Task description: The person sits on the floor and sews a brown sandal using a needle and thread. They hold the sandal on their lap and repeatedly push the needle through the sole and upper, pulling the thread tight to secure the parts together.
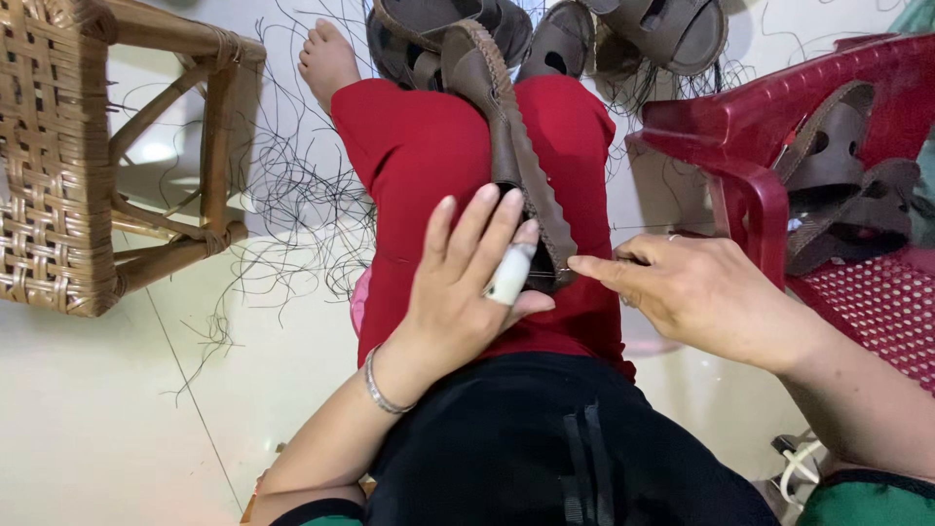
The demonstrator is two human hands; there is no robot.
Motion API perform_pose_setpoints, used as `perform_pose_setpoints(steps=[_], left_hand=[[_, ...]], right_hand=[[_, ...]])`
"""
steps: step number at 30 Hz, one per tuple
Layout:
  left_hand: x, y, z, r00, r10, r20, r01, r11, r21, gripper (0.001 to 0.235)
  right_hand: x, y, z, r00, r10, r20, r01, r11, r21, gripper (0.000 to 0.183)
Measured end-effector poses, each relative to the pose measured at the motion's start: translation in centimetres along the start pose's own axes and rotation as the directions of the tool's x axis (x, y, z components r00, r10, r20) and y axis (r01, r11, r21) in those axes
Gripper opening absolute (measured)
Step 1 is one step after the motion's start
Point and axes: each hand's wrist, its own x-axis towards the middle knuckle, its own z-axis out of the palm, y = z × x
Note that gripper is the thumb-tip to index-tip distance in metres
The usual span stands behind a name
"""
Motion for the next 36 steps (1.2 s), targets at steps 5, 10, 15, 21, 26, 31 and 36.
perform_pose_setpoints(steps=[5, 10, 15, 21, 26, 31, 36], left_hand=[[-0.5, 0.0, 2.8, 0.995, 0.004, 0.101, -0.004, 1.0, 0.007, 0.071], [-0.7, -0.2, 3.6, 0.995, 0.01, 0.095, -0.015, 0.998, 0.057, 0.072], [-0.5, -0.7, 3.3, 0.999, 0.028, 0.039, -0.028, 1.0, 0.014, 0.071], [-1.7, -0.2, 5.7, 0.962, 0.064, -0.266, -0.044, 0.996, 0.079, 0.066], [-3.8, -0.9, 3.7, 0.979, 0.136, -0.15, -0.156, 0.979, -0.131, 0.012], [-1.3, 2.0, -0.3, 0.99, -0.107, 0.09, 0.137, 0.871, -0.471, 0.026], [-0.3, 1.6, -2.3, 0.891, -0.119, 0.437, 0.35, 0.793, -0.499, 0.038]], right_hand=[[0.2, -1.6, -0.7, 0.987, 0.13, 0.1, -0.106, 0.971, -0.214, 0.06], [1.5, -2.6, -1.7, 0.971, 0.148, 0.187, -0.086, 0.949, -0.304, 0.063], [4.3, -1.6, -1.8, 0.92, 0.243, 0.308, -0.283, 0.955, 0.091, 0.032], [4.9, -1.6, -1.5, 0.95, 0.17, 0.262, -0.206, 0.972, 0.115, 0.02], [3.6, -0.9, -0.6, 0.986, 0.152, 0.06, -0.161, 0.973, 0.169, 0.021], [3.0, -1.5, 0.9, 0.989, 0.13, -0.068, -0.124, 0.988, 0.09, 0.021], [2.8, -1.5, 1.3, 0.986, 0.128, -0.104, -0.117, 0.987, 0.106, 0.021]])
